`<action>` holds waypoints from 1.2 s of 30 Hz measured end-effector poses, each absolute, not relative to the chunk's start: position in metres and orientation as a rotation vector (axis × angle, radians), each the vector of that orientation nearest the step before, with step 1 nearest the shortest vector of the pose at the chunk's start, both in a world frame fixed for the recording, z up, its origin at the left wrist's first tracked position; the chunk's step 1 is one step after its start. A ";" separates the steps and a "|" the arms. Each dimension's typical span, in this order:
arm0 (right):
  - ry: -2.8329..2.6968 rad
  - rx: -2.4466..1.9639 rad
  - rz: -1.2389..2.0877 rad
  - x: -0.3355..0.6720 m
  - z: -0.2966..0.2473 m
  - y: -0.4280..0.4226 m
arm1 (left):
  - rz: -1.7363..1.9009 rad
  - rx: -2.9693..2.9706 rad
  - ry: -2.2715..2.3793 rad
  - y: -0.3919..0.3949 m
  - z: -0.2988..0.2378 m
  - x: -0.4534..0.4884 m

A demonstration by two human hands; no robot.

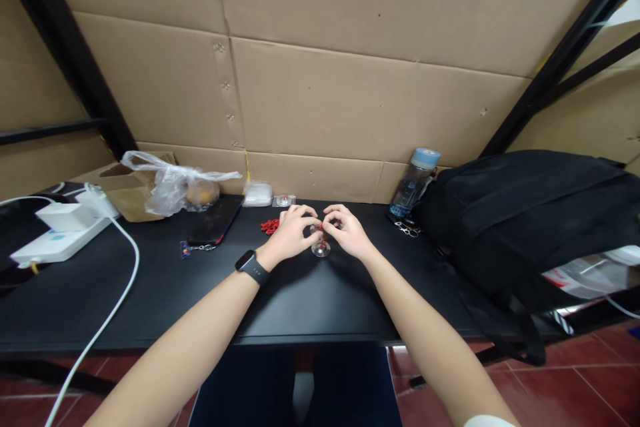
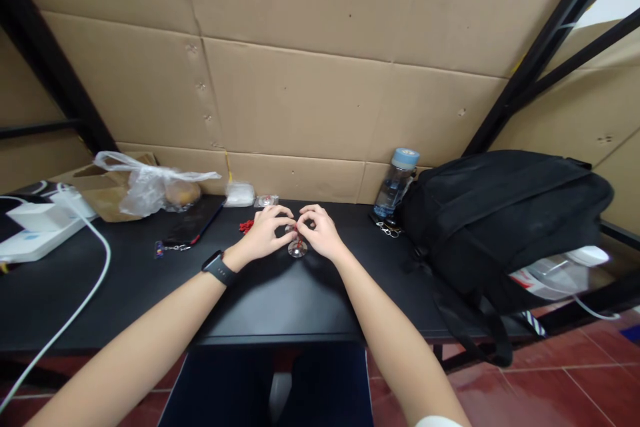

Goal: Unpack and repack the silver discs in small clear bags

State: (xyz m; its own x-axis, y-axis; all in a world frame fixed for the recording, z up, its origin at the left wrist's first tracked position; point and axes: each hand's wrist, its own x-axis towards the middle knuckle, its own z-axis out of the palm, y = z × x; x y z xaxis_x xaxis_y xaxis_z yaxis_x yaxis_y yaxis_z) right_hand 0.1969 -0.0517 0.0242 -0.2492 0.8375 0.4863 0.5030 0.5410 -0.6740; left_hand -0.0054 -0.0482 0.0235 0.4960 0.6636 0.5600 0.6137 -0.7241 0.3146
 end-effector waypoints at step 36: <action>-1.640 -1.022 0.734 0.188 0.014 -0.048 | 1.157 1.844 0.951 -0.024 0.016 -0.011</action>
